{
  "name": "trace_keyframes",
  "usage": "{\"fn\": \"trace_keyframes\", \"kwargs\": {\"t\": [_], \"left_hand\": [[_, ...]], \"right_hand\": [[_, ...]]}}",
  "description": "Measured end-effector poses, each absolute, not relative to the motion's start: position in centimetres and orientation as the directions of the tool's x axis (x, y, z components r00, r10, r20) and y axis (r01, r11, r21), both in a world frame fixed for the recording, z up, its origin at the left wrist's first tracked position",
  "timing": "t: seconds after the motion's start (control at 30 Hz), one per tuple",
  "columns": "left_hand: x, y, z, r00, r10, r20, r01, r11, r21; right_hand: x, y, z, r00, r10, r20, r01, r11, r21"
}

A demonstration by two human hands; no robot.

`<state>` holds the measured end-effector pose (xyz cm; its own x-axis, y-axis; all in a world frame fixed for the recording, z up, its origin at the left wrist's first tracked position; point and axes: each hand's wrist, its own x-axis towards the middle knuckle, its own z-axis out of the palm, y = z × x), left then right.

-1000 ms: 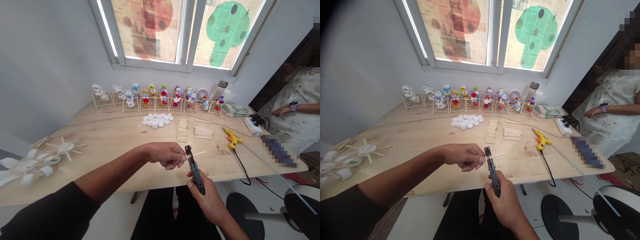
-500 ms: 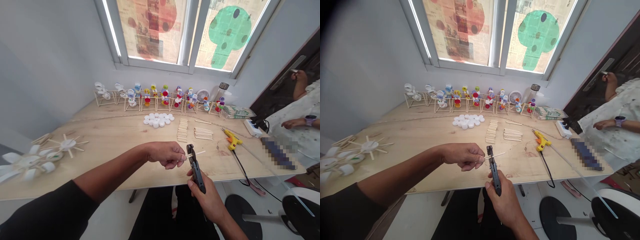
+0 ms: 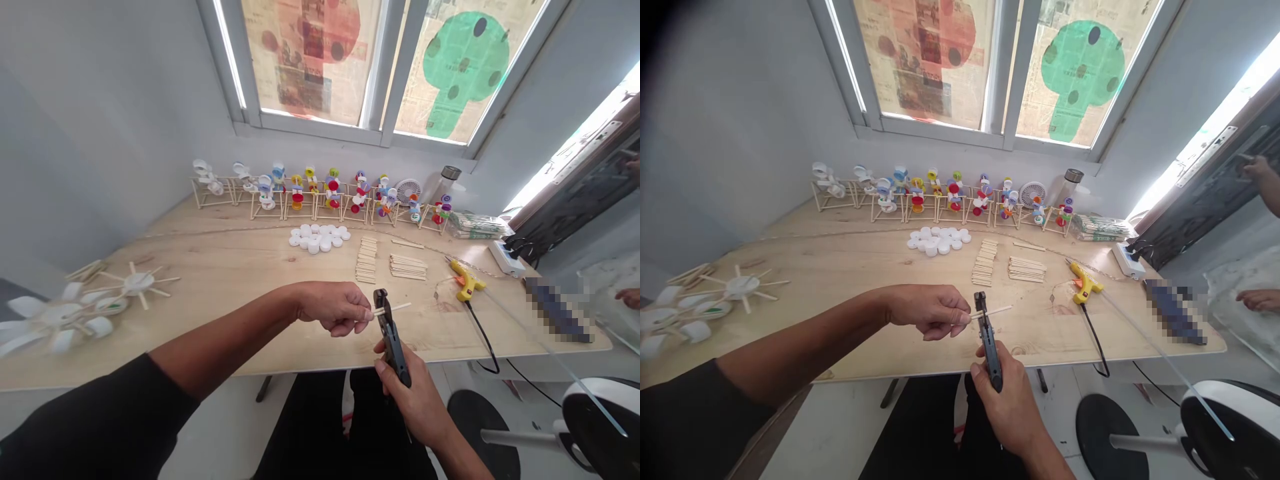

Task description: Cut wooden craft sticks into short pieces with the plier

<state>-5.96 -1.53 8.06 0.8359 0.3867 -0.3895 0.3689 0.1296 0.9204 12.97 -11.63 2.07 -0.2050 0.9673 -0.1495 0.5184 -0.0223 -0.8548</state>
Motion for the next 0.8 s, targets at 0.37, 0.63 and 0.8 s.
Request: {"fn": "trace_keyframes", "kwargs": {"t": [0.37,0.63,0.8], "left_hand": [[-5.95,-1.39,7.89,0.828,0.407,-0.386,0.398,0.059,0.915],[-5.99,-1.17,7.83,0.828,0.417,-0.376,0.416,-0.007,0.909],[-6.01,-1.10,7.94,0.826,0.423,-0.373,0.428,-0.040,0.903]], "right_hand": [[13.06,-11.72,1.69,-0.191,0.973,-0.130,0.554,-0.003,-0.833],[13.04,-11.76,1.24,-0.183,0.974,-0.131,0.550,-0.009,-0.835],[12.83,-11.64,1.14,-0.176,0.976,-0.124,0.550,-0.007,-0.835]]}}
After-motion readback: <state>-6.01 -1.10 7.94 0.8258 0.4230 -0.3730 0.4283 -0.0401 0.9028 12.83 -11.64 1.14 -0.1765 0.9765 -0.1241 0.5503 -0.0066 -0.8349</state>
